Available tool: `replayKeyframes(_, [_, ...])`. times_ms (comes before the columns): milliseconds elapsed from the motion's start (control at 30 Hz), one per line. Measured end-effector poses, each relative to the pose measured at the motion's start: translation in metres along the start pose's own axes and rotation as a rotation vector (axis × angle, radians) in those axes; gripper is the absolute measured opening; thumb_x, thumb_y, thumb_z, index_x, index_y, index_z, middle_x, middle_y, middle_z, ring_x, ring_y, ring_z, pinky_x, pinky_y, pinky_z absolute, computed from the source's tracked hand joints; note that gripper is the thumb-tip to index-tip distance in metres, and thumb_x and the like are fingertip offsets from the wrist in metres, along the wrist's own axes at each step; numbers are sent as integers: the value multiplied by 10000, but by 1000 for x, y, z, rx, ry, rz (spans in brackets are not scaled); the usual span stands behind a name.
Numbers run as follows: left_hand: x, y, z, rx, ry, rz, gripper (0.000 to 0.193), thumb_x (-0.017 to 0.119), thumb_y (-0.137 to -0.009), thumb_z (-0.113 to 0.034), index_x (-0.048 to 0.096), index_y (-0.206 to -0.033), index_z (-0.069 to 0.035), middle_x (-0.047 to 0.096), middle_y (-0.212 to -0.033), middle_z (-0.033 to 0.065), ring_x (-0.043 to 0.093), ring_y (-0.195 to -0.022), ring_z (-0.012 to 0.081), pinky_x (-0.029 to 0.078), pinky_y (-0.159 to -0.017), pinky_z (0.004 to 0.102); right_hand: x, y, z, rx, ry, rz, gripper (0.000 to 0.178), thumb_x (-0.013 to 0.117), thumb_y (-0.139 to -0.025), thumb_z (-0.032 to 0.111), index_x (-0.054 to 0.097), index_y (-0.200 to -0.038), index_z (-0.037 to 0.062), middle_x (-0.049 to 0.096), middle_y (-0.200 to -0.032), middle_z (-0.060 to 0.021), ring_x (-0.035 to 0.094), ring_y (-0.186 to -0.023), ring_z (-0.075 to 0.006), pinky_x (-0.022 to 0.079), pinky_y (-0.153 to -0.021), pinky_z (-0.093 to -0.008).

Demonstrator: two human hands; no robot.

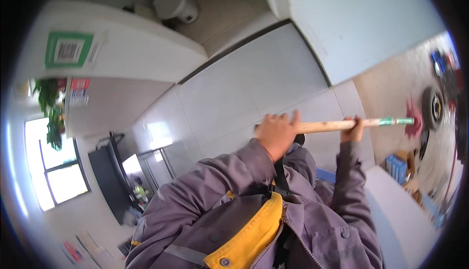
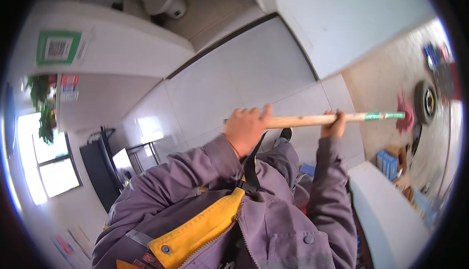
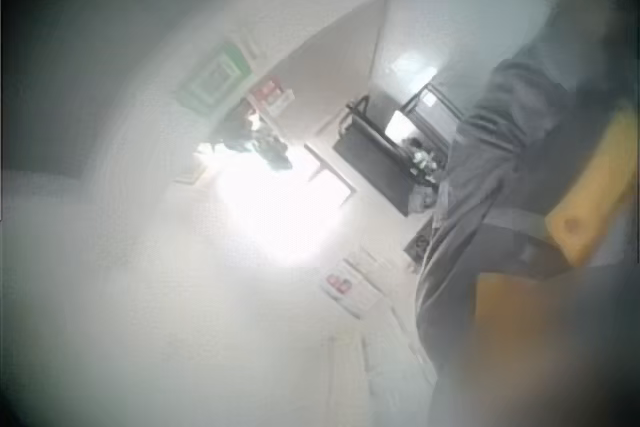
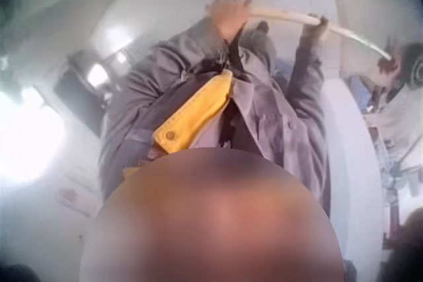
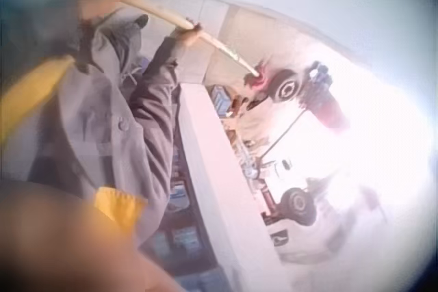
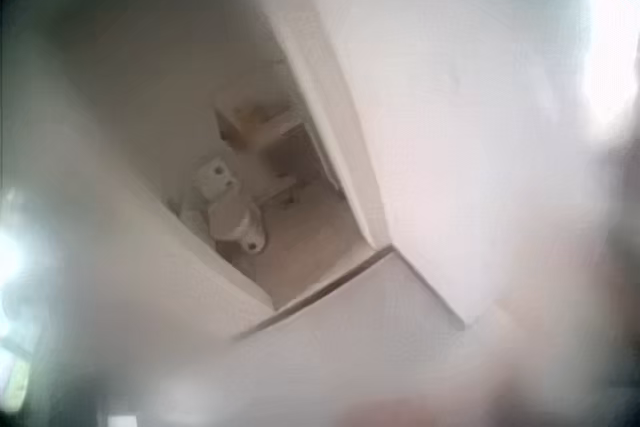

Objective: The person mops the tiled floor of a small bathroom using a pink string mop, covering the area around the toilet and sink. They then wash a yellow cloth in the sink, wring it out, and wipe the toilet tank and lid.

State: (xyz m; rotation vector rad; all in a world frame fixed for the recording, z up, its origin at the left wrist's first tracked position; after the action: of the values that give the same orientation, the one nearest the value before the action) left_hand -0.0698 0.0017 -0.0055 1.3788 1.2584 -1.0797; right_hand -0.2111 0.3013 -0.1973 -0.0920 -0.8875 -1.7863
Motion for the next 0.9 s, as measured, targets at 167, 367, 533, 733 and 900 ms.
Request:
replayKeyframes(167, [26,148,130,-197,118,348,322,698,-764,-267,550,-1011,-124,602,-821,41,628,-711,229,478,-670,362,18,1,-148,406,-66,200,130,558,-804,182,488,-748,88,550,-681,-79,558,-657,-225,510,-731,-401])
replayKeyframes(367, [-1,362,247,-578,-129,-61,439,751,-682,-261,589,-1069,-132,570,-949,17,567,-948,220,419,-838,398,77,194,-324,869,112,408,152,612,-759,192,559,-832,71,589,-824,-83,590,-818,-226,514,-792,-415])
replayKeyframes(533, [-64,516,281,-829,-624,-482,238,696,-715,-134,647,-947,-111,547,-946,81,554,-951,284,374,-1003,534,139,329,-421,1360,762,472,447,606,-835,347,489,-1136,38,608,-947,-132,610,-870,-292,519,-755,-402])
replayKeyframes(733, [-125,631,305,-1028,-910,-531,158,664,-820,-169,643,-969,-118,574,-982,68,561,-1026,279,376,-1017,510,292,469,-498,1281,662,598,264,613,-836,280,512,-895,44,553,-864,-143,588,-757,-298,545,-712,-410])
replayKeyframes(900, [-194,669,308,-1159,-1092,-473,240,656,-860,-150,621,-1096,-127,599,-1034,80,563,-1095,265,363,-1049,499,398,562,-540,1358,680,867,213,585,-833,302,499,-878,111,575,-820,-52,608,-751,-211,545,-667,-366])
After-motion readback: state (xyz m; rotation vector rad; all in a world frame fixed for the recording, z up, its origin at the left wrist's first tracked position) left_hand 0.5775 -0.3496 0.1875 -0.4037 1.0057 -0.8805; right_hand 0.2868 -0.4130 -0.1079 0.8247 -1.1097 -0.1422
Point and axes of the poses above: each hand's wrist, its own y-axis away from the middle knuckle, its own x-axis out of the palm, z = x × y, the point moved 7 cm from there along -y, towards the middle knuckle
